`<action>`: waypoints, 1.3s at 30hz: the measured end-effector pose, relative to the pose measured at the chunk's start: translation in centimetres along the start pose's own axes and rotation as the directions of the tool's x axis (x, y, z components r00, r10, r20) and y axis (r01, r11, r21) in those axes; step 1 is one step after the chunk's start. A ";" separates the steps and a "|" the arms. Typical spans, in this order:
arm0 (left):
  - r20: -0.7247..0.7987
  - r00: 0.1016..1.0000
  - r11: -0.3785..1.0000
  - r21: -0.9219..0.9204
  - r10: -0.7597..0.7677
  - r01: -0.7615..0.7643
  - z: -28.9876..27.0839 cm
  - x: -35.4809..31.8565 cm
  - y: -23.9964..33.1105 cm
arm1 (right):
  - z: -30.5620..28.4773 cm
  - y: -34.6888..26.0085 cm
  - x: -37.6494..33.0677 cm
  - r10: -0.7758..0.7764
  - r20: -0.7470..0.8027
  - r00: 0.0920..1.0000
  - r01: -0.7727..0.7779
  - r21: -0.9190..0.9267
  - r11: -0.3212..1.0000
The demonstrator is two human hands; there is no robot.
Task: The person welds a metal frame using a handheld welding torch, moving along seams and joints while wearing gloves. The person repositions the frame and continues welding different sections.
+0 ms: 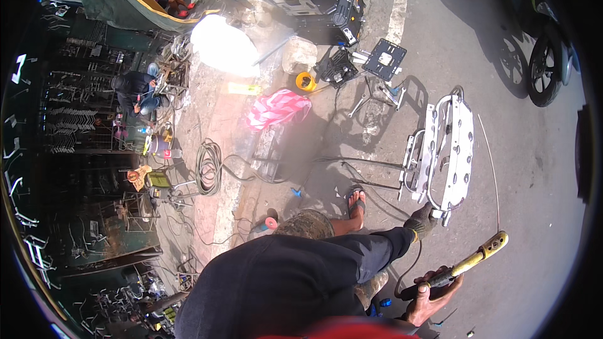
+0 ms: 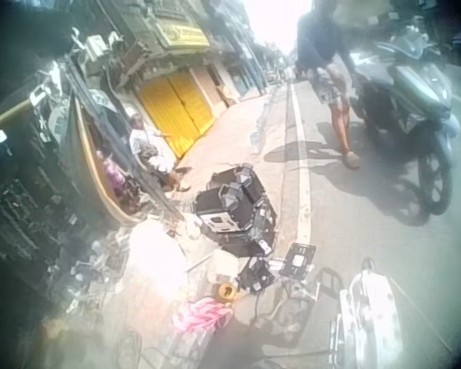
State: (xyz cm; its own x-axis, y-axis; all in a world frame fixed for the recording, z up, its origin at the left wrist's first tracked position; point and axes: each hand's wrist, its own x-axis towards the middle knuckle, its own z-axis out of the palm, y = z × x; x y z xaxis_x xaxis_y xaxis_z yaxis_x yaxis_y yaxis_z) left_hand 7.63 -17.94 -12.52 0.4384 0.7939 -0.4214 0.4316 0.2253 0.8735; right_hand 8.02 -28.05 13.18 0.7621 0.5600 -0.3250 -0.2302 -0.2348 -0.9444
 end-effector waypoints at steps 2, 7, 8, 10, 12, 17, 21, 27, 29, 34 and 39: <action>0.055 0.998 0.998 -0.055 -0.009 0.012 -0.8 0.1 0.6 | 0.2 0.2 0.4 -0.077 0.014 0.997 0.078 -0.021 0.997; 0.064 0.998 0.991 -0.127 -0.024 0.032 -0.9 -0.6 1.0 | -3.1 1.6 -0.4 -0.032 0.082 0.996 0.044 -0.149 0.988; 0.118 0.983 0.966 -0.204 -0.140 0.162 -0.6 -0.8 1.1 | -4.0 2.0 -0.6 -0.060 0.087 0.994 0.076 -0.194 0.978; 0.213 0.933 0.869 -0.350 -0.289 0.349 -0.5 -0.5 1.1 | -5.5 2.9 0.2 -0.208 0.091 0.974 0.226 -0.318 0.921; 0.121 0.989 0.976 -0.192 -0.081 0.104 -0.6 0.4 0.8 | -6.8 3.4 1.4 -0.111 0.153 0.982 0.139 -0.188 0.972; 0.339 0.775 0.319 -0.768 -0.533 0.555 0.6 1.4 -1.0 | -9.4 0.6 3.2 -0.075 0.204 0.976 0.120 -0.219 0.968; 0.156 0.830 0.257 -0.906 -0.536 0.336 3.0 0.9 -2.3 | -11.5 -2.9 3.9 0.050 0.260 0.964 0.075 -0.449 0.891; 0.093 0.861 0.081 -0.985 -0.500 0.153 4.0 0.9 -0.6 | -12.2 -4.8 3.6 -0.143 0.518 0.843 0.454 -0.544 0.706; 0.119 0.833 -0.021 -0.992 -0.540 0.128 3.7 0.8 0.6 | -12.4 -5.5 2.9 -0.155 0.560 0.814 0.526 -0.599 0.604; 0.127 0.782 -0.136 -0.989 -0.610 0.055 4.0 0.7 1.7 | -11.9 -5.7 1.9 -0.107 0.587 0.803 0.523 -0.607 0.599; 0.192 0.768 -0.256 -0.966 -0.611 0.038 4.9 1.3 1.0 | -10.2 -6.0 0.7 -0.039 0.499 0.866 0.396 -0.635 0.663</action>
State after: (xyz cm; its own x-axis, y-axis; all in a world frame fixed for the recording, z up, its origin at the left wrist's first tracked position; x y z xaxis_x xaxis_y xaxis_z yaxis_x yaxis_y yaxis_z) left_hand 12.47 -19.44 -13.39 0.2245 0.3642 -0.9039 -0.8552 0.5182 -0.0037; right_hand 16.14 -34.33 19.16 0.3671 0.8903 -0.2694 0.5332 -0.4388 -0.7233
